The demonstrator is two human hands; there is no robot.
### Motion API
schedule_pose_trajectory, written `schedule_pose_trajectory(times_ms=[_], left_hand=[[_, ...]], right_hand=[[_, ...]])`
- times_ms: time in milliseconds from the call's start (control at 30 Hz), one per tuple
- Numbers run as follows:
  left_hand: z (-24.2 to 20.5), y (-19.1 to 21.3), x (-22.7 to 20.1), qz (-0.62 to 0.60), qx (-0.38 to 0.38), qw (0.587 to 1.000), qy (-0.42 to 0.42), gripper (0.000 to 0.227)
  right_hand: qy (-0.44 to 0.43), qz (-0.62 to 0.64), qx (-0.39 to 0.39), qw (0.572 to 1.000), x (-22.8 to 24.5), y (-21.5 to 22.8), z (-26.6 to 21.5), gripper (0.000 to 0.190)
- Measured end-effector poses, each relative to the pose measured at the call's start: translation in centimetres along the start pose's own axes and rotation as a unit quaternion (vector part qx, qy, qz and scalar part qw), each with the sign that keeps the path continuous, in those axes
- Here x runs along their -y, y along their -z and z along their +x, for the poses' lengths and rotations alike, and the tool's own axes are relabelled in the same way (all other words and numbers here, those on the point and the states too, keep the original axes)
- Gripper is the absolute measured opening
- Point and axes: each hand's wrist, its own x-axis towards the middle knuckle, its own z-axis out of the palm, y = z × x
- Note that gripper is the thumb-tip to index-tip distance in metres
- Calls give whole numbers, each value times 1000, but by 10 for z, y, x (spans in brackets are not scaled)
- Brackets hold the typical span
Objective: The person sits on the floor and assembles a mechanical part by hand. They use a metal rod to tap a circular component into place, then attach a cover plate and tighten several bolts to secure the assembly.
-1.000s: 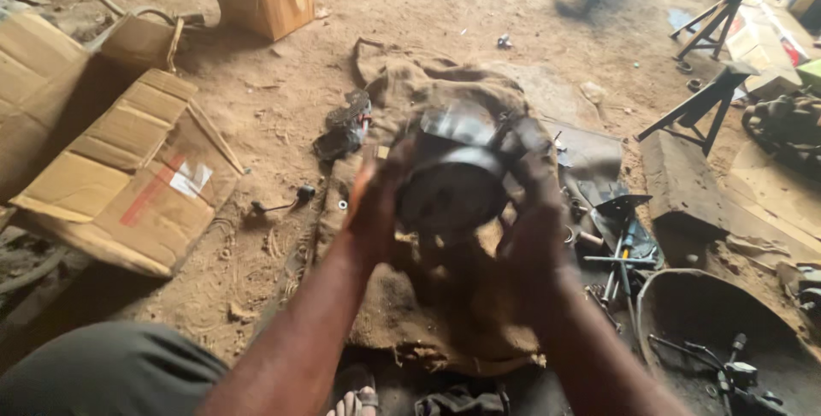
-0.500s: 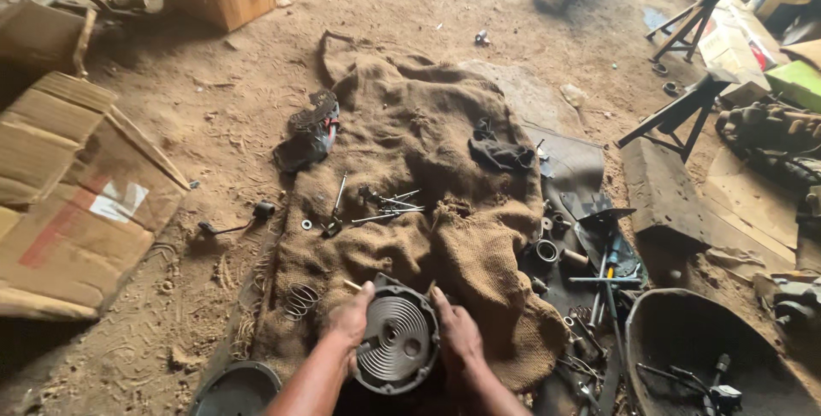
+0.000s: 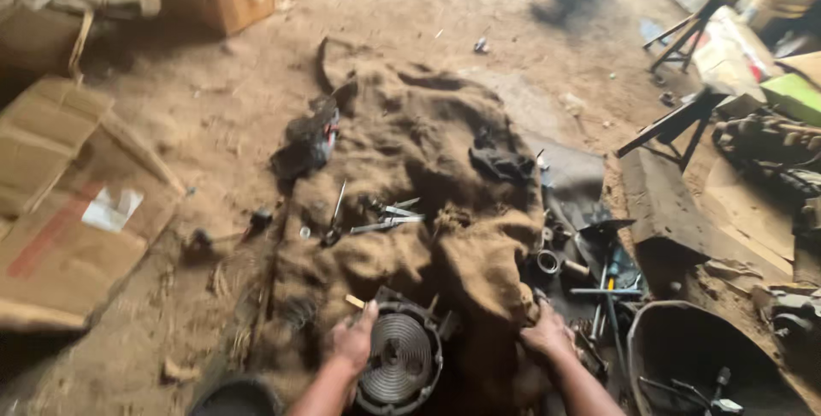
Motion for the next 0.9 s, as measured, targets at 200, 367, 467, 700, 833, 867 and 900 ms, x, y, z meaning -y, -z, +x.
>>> schedule_pose_trajectory(times_ms=[200,367,467,700,833,867,900], left_hand=[[-25,17,-27,15,-2,998,68,94],[-23,17,-29,-22,-6,997,73,99],[-23,6,-15,-43,-13,997,62,103],[-3,-5,-2,-81,-27,993,85,110],[9,-1,2,-45,9,995,90,111],[11,0,3,-48,1,997,67,113],[8,1,8,-50,-6,998,48,114]], right_hand=[[-7,33,-16,999,10,15,9,57],[33,87,-56,994,-11,22,-9,51],[-18,34,-40,998,-38,21,-22,51],[-112,-65,-63,990,-41,21,-44,52],[154,48,-65,985,12,0,-64,67],[218,-36,-126,967,25,-13,-68,69],[282,-120,-178,935,30,-27,-74,73]])
